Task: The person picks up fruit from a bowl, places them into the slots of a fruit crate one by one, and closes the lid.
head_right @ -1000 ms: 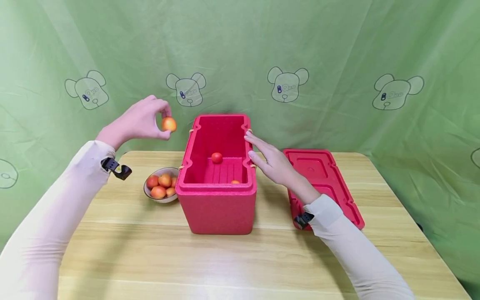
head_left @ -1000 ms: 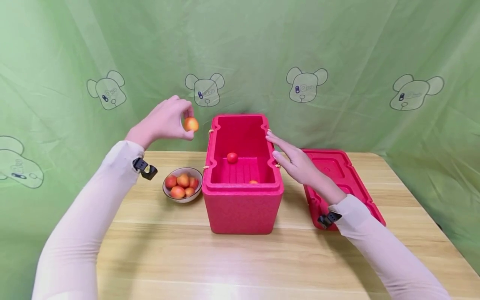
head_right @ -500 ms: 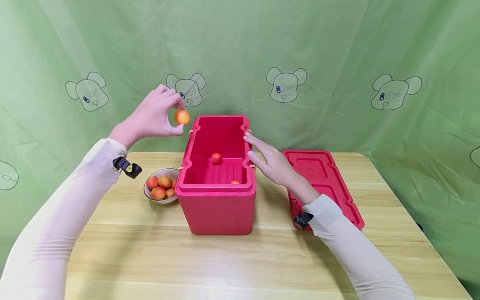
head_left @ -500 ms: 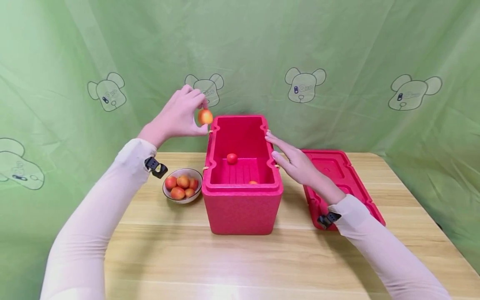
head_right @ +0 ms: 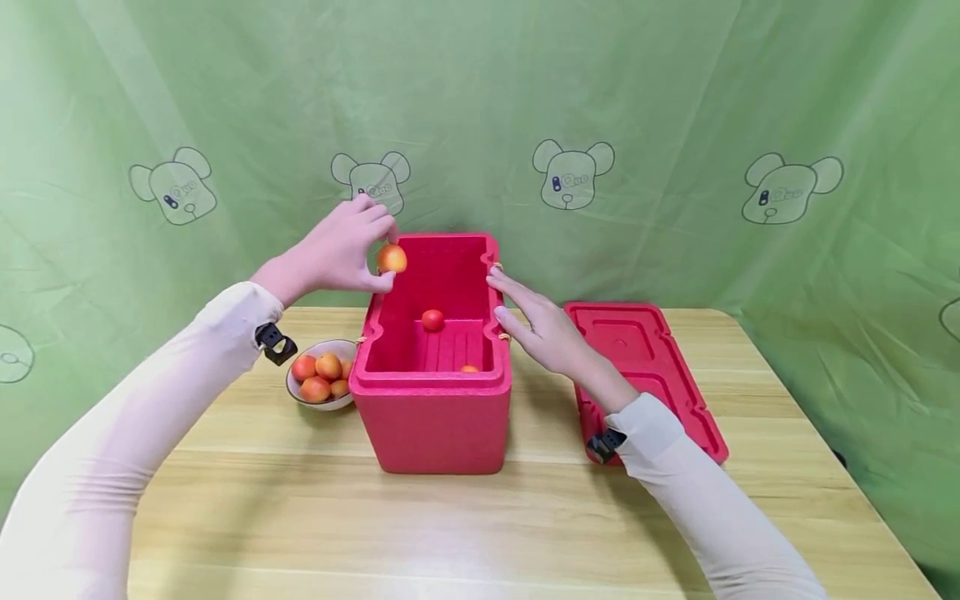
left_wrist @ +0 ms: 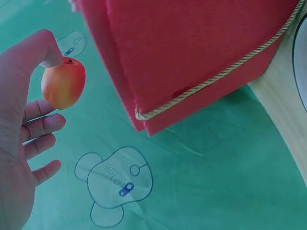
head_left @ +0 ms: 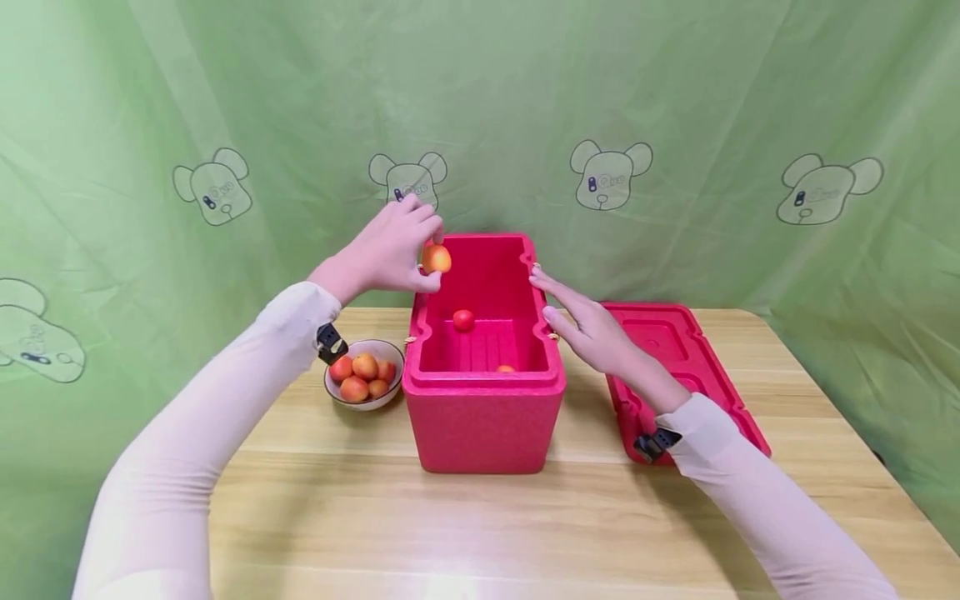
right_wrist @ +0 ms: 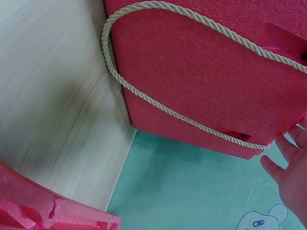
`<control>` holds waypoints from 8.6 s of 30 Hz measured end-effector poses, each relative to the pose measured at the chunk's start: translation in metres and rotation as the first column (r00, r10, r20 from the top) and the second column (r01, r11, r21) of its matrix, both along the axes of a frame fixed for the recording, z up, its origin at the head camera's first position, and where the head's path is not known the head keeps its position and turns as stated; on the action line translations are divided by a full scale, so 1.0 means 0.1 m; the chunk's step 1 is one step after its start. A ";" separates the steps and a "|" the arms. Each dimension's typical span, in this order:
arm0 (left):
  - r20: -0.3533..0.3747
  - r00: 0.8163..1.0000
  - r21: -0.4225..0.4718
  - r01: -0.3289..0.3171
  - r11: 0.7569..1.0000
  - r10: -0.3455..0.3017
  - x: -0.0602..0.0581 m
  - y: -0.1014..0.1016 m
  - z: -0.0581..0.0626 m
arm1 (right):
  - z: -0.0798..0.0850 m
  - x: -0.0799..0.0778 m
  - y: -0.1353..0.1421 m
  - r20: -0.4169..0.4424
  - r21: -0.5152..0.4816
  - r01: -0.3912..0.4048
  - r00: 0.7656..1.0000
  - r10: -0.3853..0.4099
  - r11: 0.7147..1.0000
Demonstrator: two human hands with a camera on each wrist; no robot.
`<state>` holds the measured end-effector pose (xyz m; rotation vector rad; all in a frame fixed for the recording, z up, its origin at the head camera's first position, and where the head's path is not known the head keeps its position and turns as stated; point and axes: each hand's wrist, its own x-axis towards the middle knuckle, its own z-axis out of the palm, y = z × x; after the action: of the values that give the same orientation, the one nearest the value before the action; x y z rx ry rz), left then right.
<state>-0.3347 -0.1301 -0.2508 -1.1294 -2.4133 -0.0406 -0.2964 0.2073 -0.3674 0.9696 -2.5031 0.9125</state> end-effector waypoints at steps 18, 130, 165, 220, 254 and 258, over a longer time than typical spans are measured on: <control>0.104 0.994 -0.075 -0.003 0.997 0.011 -0.05 0.10 -0.25 | 0.02 -0.05 -0.01 0.007 0.002 -0.021 1.000 0.021 1.000; 0.406 0.887 -0.147 -0.173 0.974 0.219 0.29 -0.92 -1.37 | 0.04 0.04 0.01 0.005 0.030 -0.001 1.000 0.001 1.000; 0.342 0.919 -0.072 -0.180 0.981 0.194 0.20 -0.93 -1.12 | 0.05 0.03 0.01 0.005 0.025 -0.007 1.000 0.007 1.000; -0.006 1.000 0.135 0.020 0.991 -0.020 0.15 0.00 0.12 | 0.05 0.03 0.02 0.022 0.027 -0.005 1.000 0.005 1.000; 0.080 0.996 -0.090 0.039 0.995 -0.032 0.17 0.22 -0.07 | 0.05 0.03 0.01 0.040 0.022 -0.001 0.999 0.000 1.000; 0.089 0.996 -0.082 0.027 0.996 -0.020 0.18 0.18 -0.10 | 0.04 0.04 0.01 0.044 0.021 0.001 0.999 -0.002 1.000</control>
<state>-0.3170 -0.1118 -0.2603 -1.2167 -2.4999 0.0023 -0.2924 0.2083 -0.3636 0.9637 -2.5547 0.9182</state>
